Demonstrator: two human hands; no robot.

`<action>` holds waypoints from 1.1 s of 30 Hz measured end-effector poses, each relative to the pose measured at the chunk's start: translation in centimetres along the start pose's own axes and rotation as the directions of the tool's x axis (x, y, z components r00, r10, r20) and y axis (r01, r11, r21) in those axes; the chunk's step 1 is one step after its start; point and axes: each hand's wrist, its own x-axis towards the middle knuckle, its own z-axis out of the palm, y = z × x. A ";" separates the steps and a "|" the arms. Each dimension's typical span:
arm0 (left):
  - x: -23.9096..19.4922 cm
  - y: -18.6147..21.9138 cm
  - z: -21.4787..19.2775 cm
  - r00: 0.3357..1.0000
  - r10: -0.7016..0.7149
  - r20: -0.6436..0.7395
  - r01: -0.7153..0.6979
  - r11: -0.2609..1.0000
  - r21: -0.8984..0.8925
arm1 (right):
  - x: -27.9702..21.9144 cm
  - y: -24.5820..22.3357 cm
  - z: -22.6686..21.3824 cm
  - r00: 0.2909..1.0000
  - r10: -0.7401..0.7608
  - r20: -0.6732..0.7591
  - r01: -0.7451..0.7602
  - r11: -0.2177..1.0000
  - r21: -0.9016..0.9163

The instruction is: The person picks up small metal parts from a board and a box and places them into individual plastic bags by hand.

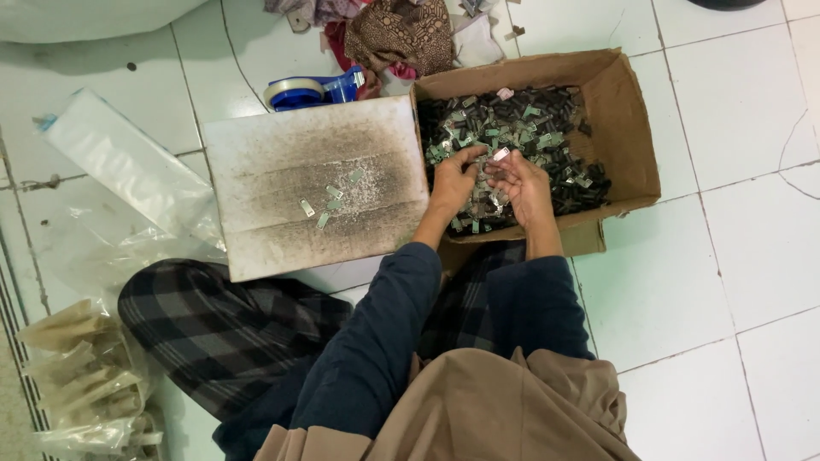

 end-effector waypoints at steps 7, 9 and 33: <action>-0.3 -0.3 0.2 0.997 0.080 -0.002 -0.080 0.997 0.019 | -0.8 -0.5 0.7 1.000 -0.007 -0.002 0.007 1.000 0.010; -0.3 -0.4 0.1 0.979 0.206 -0.014 -0.202 0.970 0.137 | -1.1 -0.8 1.2 1.000 0.008 -0.017 -0.007 0.999 0.044; -9.7 7.5 -16.2 0.781 0.470 -0.412 -0.274 0.850 0.450 | -8.9 -1.4 18.8 0.939 -0.248 0.239 0.336 0.812 -0.477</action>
